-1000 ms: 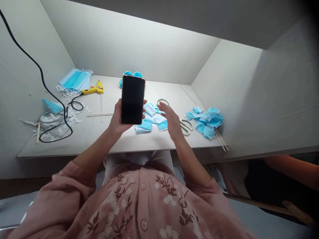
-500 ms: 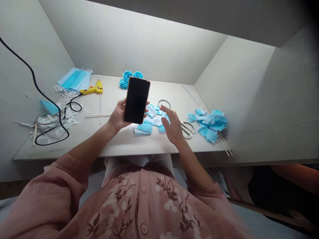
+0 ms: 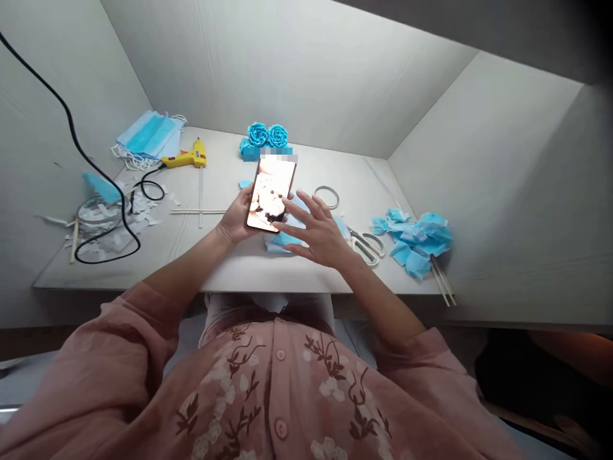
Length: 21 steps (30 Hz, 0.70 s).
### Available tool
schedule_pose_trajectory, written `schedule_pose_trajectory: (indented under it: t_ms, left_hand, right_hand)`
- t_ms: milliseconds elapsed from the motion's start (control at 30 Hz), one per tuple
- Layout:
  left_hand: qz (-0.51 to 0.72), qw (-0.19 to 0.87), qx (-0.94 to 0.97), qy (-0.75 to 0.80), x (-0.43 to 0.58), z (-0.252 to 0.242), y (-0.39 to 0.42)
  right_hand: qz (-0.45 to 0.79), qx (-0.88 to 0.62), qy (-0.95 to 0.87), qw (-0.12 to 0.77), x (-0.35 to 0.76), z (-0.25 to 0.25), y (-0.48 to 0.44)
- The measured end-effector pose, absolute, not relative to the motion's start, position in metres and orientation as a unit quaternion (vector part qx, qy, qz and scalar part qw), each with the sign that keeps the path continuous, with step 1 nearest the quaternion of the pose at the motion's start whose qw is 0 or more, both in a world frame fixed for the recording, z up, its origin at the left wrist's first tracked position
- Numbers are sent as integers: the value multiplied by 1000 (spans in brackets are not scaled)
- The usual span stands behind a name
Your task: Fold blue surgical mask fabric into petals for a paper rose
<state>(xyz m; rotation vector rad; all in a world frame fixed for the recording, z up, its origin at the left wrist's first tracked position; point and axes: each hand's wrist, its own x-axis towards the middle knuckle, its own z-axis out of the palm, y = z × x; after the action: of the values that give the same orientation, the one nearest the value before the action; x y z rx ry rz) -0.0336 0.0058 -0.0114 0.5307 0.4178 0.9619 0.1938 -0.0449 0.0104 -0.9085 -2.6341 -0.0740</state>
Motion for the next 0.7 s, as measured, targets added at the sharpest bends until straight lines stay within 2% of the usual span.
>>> schedule_pose_trajectory:
  t_ms: [100,333,700]
  left_hand:
    - [454,832,248,202,-32,-10,4]
    - [428,852,253,163,-35,-10,2]
    - [459,840,225,183,-38,-11,3]
  right_hand:
    - [-31,-314,-935,162,192,19,-22]
    - [-101,-467,-795,373,205,29,30]
    - [-43,-431,-751,498,195,-13,-11]
